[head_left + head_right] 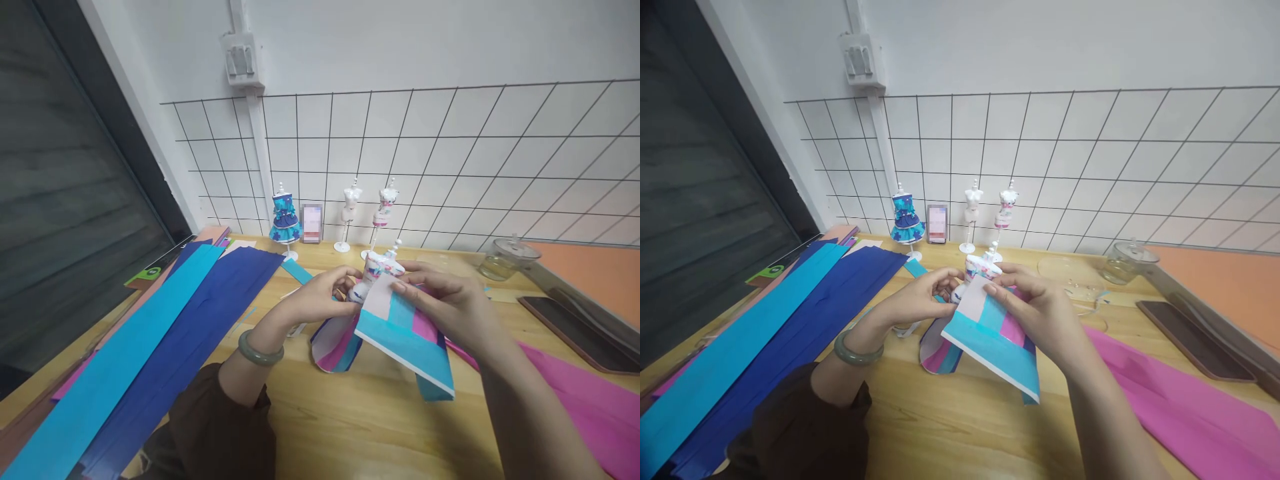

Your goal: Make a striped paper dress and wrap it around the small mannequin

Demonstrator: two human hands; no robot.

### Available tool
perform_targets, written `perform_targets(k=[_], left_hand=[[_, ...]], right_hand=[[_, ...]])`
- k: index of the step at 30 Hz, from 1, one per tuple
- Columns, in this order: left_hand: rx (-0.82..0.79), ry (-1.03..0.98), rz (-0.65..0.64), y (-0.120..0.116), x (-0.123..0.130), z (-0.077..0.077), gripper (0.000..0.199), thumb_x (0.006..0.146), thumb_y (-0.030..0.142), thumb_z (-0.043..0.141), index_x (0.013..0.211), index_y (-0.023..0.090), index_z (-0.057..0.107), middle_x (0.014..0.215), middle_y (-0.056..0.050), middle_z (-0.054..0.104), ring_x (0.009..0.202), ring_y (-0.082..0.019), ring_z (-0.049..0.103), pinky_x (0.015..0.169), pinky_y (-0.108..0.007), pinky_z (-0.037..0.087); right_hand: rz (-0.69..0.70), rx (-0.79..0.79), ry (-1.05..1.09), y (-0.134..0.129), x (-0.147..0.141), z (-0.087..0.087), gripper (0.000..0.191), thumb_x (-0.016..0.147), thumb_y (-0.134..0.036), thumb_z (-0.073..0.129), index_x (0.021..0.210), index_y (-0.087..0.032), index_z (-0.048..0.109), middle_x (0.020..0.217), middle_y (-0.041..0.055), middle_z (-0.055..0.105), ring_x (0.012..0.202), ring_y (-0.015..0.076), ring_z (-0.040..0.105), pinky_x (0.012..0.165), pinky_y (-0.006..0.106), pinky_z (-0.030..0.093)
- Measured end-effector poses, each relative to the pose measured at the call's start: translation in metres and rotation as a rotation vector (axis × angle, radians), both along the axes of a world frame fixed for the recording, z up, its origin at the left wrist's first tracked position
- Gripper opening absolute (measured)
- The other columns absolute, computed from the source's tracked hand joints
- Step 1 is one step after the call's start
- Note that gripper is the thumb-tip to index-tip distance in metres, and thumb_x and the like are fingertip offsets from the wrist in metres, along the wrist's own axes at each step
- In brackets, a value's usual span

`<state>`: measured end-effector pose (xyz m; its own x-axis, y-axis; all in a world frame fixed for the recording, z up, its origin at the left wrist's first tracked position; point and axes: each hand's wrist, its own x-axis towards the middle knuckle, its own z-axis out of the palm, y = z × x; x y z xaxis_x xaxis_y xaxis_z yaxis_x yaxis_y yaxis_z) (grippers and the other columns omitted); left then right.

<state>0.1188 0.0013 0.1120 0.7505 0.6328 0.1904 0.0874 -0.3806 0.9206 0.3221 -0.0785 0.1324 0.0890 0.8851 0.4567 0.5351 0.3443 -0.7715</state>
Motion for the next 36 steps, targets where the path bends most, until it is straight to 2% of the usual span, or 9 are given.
perform_targets(k=[4, 10, 13, 17, 21, 24, 28, 31, 36], left_hand=[[0.029, 0.07, 0.026, -0.003, -0.006, 0.009, 0.05, 0.072, 0.026, 0.067, 0.119, 0.022, 0.05, 0.103, -0.004, 0.059, 0.095, -0.018, 0.057, 0.079, -0.03, 0.046], [0.191, 0.111, 0.097, -0.009, -0.008, 0.018, 0.037, 0.073, 0.027, 0.066, 0.107, 0.022, 0.055, 0.094, -0.001, 0.062, 0.086, -0.016, 0.058, 0.075, -0.028, 0.045], [0.169, 0.092, 0.132, -0.012, -0.006, 0.019, 0.045, 0.071, 0.027, 0.068, 0.114, 0.022, 0.054, 0.097, -0.002, 0.062, 0.09, -0.018, 0.059, 0.077, -0.029, 0.047], [0.087, 0.0, 0.152, -0.015, -0.006, 0.02, 0.068, 0.068, 0.024, 0.071, 0.13, 0.025, 0.045, 0.102, -0.005, 0.06, 0.098, -0.02, 0.058, 0.081, -0.032, 0.048], [-0.072, -0.128, 0.139, -0.018, -0.006, 0.022, 0.083, 0.071, 0.024, 0.071, 0.142, 0.028, 0.029, 0.101, -0.006, 0.059, 0.097, -0.02, 0.058, 0.071, -0.029, 0.05], [-0.126, -0.181, 0.108, -0.02, -0.005, 0.023, 0.073, 0.076, 0.024, 0.067, 0.14, 0.03, 0.033, 0.107, -0.008, 0.058, 0.098, -0.021, 0.057, 0.062, -0.025, 0.051], [-0.117, -0.226, 0.099, -0.022, -0.003, 0.022, 0.055, 0.08, 0.023, 0.062, 0.132, 0.029, 0.045, 0.108, -0.008, 0.057, 0.091, -0.018, 0.058, 0.059, -0.024, 0.052], [-0.148, -0.248, 0.096, -0.023, -0.001, 0.021, 0.05, 0.081, 0.025, 0.06, 0.13, 0.029, 0.046, 0.11, -0.008, 0.057, 0.085, -0.016, 0.059, 0.055, -0.022, 0.051], [-0.119, -0.198, 0.112, -0.028, 0.0, 0.023, 0.051, 0.083, 0.027, 0.059, 0.131, 0.026, 0.045, 0.116, -0.01, 0.055, 0.096, -0.019, 0.058, 0.06, -0.022, 0.052]], right_hand=[[-0.014, 0.018, -0.021, -0.004, -0.005, 0.002, 0.02, 0.076, -0.043, 0.068, 0.078, -0.024, 0.075, 0.109, 0.0067, 0.07, 0.102, 0.0268, 0.064, 0.086, 0.039, 0.051], [-0.043, 0.065, -0.122, -0.011, -0.012, 0.005, 0.02, 0.078, -0.043, 0.065, 0.08, -0.025, 0.073, 0.104, 0.0057, 0.072, 0.107, 0.0271, 0.063, 0.085, 0.036, 0.053], [-0.02, 0.094, -0.163, -0.012, -0.017, 0.006, 0.019, 0.08, -0.041, 0.063, 0.08, -0.025, 0.073, 0.103, 0.0058, 0.072, 0.108, 0.0268, 0.062, 0.085, 0.036, 0.053], [0.001, 0.099, -0.177, -0.014, -0.022, 0.008, 0.018, 0.082, -0.039, 0.062, 0.08, -0.026, 0.073, 0.104, 0.0052, 0.072, 0.109, 0.0266, 0.062, 0.084, 0.036, 0.054], [0.005, 0.108, -0.222, -0.017, -0.025, 0.009, 0.018, 0.083, -0.039, 0.061, 0.081, -0.026, 0.073, 0.104, 0.0044, 0.073, 0.106, 0.0255, 0.064, 0.083, 0.034, 0.054], [0.003, 0.121, -0.231, -0.018, -0.025, 0.009, 0.018, 0.083, -0.039, 0.061, 0.082, -0.026, 0.072, 0.104, 0.0041, 0.073, 0.107, 0.0246, 0.063, 0.083, 0.033, 0.054], [0.002, 0.121, -0.226, -0.018, -0.026, 0.01, 0.017, 0.083, -0.039, 0.061, 0.08, -0.026, 0.07, 0.098, 0.0039, 0.074, 0.107, 0.0252, 0.063, 0.081, 0.033, 0.054], [0.006, 0.107, -0.209, -0.018, -0.026, 0.011, 0.017, 0.083, -0.039, 0.06, 0.08, -0.025, 0.07, 0.098, 0.004, 0.073, 0.1, 0.0253, 0.065, 0.078, 0.034, 0.054], [-0.019, 0.099, -0.203, -0.02, -0.023, 0.012, 0.017, 0.084, -0.04, 0.06, 0.081, -0.026, 0.069, 0.104, 0.0047, 0.071, 0.1, 0.0257, 0.064, 0.077, 0.035, 0.053]])
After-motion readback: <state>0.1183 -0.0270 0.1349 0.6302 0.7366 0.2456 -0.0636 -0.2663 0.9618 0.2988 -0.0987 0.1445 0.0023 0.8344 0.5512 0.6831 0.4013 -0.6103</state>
